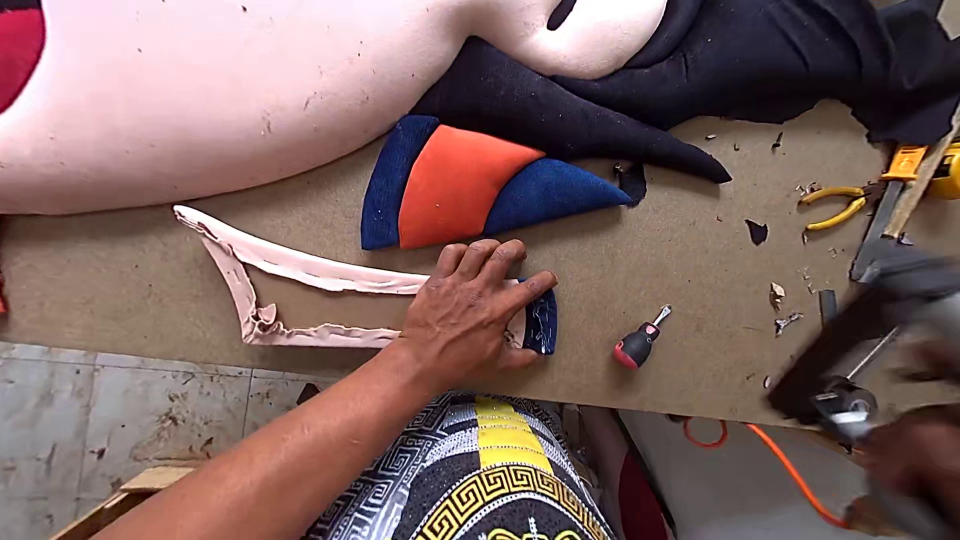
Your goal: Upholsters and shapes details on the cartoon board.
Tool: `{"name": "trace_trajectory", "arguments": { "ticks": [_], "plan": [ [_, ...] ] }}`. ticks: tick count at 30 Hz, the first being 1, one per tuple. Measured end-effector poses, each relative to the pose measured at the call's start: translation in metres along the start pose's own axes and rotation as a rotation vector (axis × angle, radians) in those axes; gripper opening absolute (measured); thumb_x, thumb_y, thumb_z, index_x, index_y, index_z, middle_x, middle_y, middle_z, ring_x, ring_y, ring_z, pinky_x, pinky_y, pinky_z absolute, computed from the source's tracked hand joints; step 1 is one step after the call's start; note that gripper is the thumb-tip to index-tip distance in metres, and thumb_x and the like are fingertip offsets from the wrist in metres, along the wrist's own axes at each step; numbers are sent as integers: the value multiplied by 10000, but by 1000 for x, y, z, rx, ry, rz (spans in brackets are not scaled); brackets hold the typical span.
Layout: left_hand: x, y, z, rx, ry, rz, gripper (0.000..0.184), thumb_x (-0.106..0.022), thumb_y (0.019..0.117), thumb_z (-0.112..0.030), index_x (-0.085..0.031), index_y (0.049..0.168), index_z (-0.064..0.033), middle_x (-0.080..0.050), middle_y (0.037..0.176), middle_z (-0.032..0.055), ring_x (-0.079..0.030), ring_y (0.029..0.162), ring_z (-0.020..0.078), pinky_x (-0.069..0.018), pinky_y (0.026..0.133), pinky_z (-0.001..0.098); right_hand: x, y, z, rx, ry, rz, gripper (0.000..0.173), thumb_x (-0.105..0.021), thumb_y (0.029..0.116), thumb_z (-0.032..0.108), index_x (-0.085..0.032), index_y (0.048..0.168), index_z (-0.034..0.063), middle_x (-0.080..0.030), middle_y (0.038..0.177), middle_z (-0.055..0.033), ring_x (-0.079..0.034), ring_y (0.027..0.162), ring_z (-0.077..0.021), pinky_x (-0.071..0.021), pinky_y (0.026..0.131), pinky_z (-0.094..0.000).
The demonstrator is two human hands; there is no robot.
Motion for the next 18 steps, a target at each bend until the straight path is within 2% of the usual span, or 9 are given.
{"name": "trace_trajectory", "arguments": {
  "ticks": [1,2,3,4,6,8,11,18],
  "plan": [
    [0,-1,1,1,-6,5,836,-612,688,-853,-587,1411,-435,-559,1427,49,-505,1293,276,-392,1023,494,-29,-12,6,-3,26,65,188,-668,1005,187,-680,1152,70,-739,924,8,-709,825,-96,-617,776,-366],
    [0,-1,1,2,-14,6,836,-614,688,-851,-584,1413,-435,-560,1432,52,-508,1297,278,-391,1029,495,-58,-22,14,3,12,101,268,-733,962,207,-664,1156,35,-739,962,-42,-718,851,-127,-626,788,-392],
    [0,-1,2,1,-24,6,838,-618,689,-849,-582,1415,-434,-561,1432,56,-509,1297,279,-388,1032,496,-86,-25,26,34,-23,110,341,-783,921,224,-663,1139,-10,-749,973,-85,-731,857,-134,-639,784,-379],
    [0,-1,2,-1,-34,5,835,-621,690,-846,-583,1414,-431,-561,1432,60,-511,1296,282,-387,1032,498,-110,-24,38,81,-85,109,387,-801,898,258,-684,1129,-30,-757,987,-87,-730,892,-97,-634,817,-325],
    [0,0,3,-5,-41,7,814,-602,707,-840,-577,1415,-439,-554,1440,58,-508,1305,281,-390,1033,493,-143,-17,59,178,-174,76,387,-789,890,295,-720,1113,-15,-771,992,-51,-724,944,-33,-622,853,-248],
    [-1,0,4,-13,-48,2,791,-610,719,-804,-578,1418,-434,-549,1440,62,-504,1299,284,-385,1018,491,-158,-14,65,200,-209,47,337,-755,901,312,-731,1071,22,-772,953,-16,-723,912,-5,-623,818,-219],
    [-1,0,3,-20,-55,-1,756,-603,739,-772,-586,1410,-423,-550,1451,66,-509,1306,290,-391,1019,496,-165,-9,62,161,-269,55,296,-710,917,352,-736,1022,77,-761,894,23,-721,830,-5,-627,733,-230],
    [1,0,3,-22,-83,-16,697,-615,765,-676,-601,1401,-391,-556,1425,66,-509,1284,297,-392,1003,481,-176,-7,61,168,-311,-12,264,-708,900,347,-738,963,92,-752,857,33,-709,810,19,-608,709,-194]
  ]
}}
Point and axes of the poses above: each hand's wrist, its own y-axis towards the middle knuckle, its own x-axis out of the back of the hand, z = x × y, the point moved 9 cm from there along y, towards the middle knuckle
